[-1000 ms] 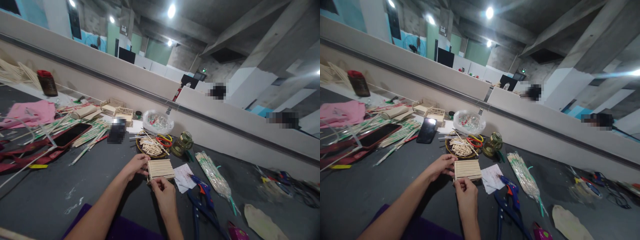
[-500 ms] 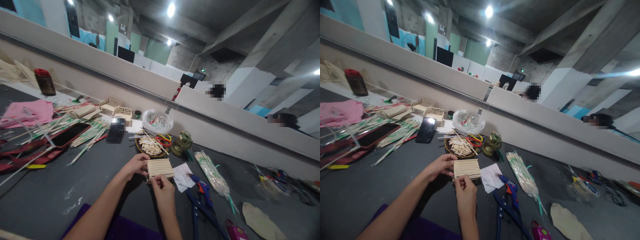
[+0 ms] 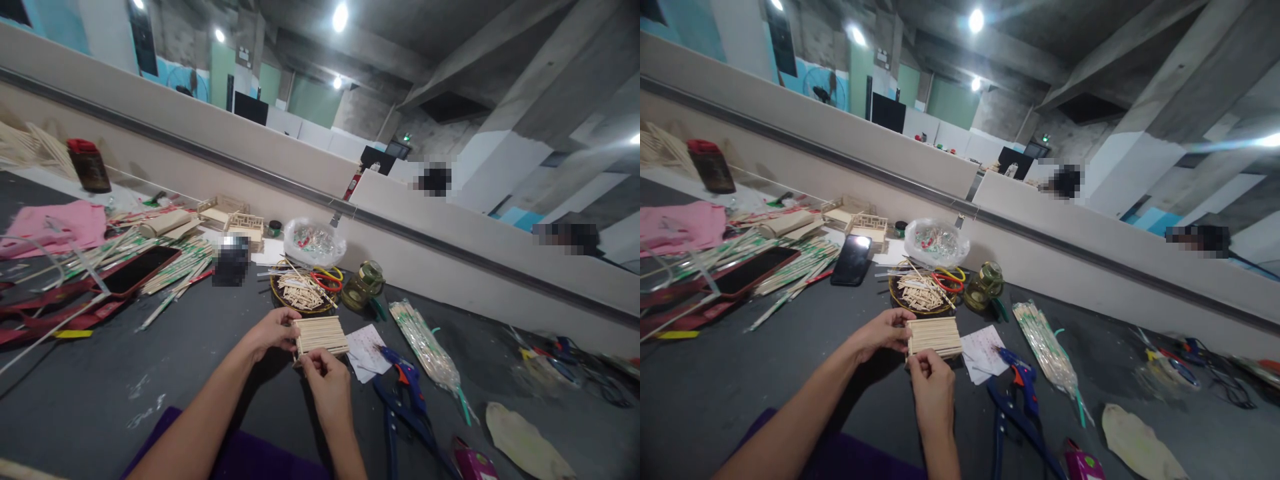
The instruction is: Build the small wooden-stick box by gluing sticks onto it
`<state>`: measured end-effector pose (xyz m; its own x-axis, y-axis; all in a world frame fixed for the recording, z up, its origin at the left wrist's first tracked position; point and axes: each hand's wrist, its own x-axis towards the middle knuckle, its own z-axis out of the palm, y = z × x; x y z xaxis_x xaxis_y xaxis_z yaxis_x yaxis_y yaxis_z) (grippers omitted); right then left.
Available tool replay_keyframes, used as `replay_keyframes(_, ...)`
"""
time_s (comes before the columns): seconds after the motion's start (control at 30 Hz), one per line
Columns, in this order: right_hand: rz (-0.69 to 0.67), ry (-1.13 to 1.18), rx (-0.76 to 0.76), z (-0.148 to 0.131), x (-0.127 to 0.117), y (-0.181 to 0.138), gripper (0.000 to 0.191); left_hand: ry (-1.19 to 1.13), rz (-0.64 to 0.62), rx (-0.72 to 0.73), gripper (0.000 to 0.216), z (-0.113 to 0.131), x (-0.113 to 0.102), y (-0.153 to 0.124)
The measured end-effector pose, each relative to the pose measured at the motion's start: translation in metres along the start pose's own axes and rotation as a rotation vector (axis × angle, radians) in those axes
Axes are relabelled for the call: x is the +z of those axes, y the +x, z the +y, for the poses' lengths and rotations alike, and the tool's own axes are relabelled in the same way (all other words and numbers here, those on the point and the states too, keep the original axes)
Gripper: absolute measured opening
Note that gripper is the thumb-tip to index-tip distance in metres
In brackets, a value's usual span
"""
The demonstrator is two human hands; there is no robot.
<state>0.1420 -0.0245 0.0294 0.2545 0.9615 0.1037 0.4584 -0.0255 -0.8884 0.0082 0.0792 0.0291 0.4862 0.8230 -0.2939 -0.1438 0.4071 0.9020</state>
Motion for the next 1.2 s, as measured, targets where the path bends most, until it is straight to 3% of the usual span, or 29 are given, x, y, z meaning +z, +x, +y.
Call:
replay_keyframes(0.97, -0.024, 0.043, -0.011, -0.0041, -0.0048, 0.0019, 0.020, -0.003, -0.011, 0.006, 0.046, -0.0003, -0.0007, 0.0009)
replay_keyframes(1.2, -0.012, 0.017, -0.010, 0.0052, -0.0098, -0.0006, 0.030, -0.017, -0.001, 0.005, 0.047, 0.0024, 0.0000, -0.0012)
